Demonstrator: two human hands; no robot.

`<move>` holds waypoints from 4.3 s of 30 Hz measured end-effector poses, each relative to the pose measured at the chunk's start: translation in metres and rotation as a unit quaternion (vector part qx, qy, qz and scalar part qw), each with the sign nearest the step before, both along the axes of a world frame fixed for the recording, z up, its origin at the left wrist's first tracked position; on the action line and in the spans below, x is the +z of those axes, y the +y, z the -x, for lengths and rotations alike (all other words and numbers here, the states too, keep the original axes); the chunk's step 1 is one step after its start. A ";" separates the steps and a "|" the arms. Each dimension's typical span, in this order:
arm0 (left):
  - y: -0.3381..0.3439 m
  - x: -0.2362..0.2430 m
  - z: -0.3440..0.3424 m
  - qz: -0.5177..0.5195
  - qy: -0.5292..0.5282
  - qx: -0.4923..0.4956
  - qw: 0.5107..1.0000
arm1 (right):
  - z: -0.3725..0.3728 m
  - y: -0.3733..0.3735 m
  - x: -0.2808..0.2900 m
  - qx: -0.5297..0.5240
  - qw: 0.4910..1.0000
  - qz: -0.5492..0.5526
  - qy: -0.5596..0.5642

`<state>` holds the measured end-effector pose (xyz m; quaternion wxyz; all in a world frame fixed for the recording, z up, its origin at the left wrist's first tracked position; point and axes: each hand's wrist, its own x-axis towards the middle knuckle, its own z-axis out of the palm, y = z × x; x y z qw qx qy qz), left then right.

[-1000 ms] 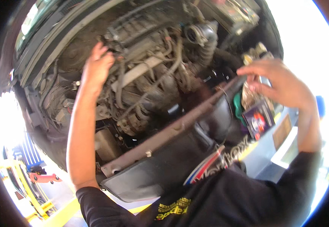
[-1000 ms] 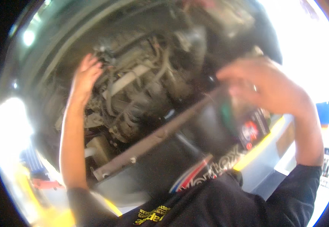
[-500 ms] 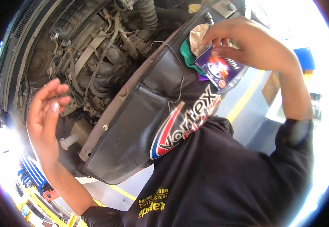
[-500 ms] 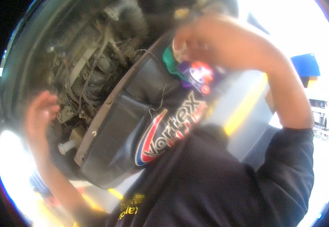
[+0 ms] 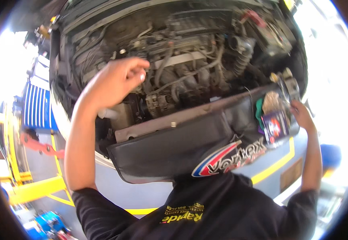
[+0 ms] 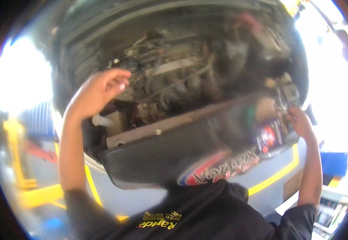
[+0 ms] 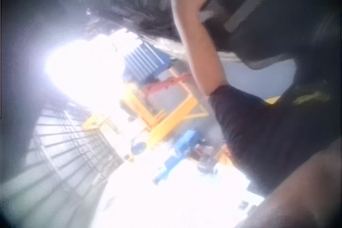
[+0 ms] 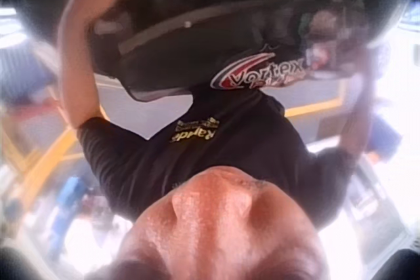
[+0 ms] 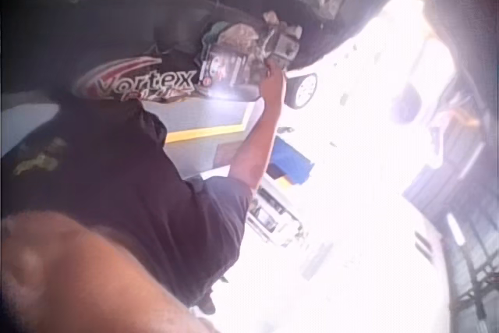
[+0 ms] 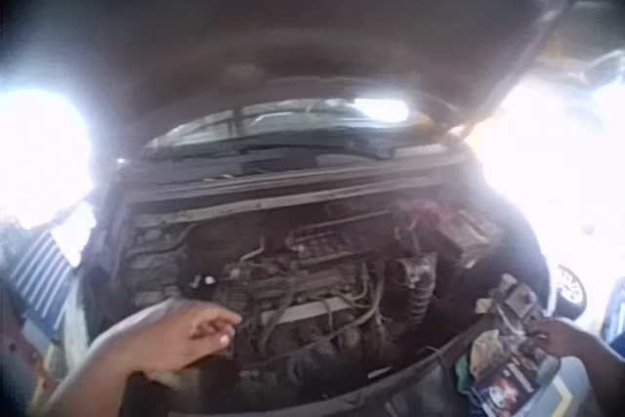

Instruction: The person works under the hood of a car, using a socket wrench and ratchet to loosen and tighten bolts on the engine. They remove a plastic engine cover, adjust components, and reattach the cover. The person also handles a car battery and uses a screwdriver to adjust parts near the windshield.

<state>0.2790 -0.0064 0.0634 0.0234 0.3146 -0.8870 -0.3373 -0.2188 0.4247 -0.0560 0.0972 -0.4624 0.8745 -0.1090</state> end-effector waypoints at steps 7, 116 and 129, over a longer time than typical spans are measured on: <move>-0.123 -0.018 -0.017 0.074 -0.020 -0.009 0.997 | 0.047 -0.057 0.119 -0.114 0.976 0.121 -0.140; -0.172 -0.075 0.126 0.342 -0.109 0.108 0.927 | -0.172 -0.628 0.092 0.518 0.827 -0.193 0.102; -0.237 -0.087 0.092 0.354 -0.083 0.020 0.931 | -0.187 -0.598 0.108 0.470 0.862 -0.144 0.125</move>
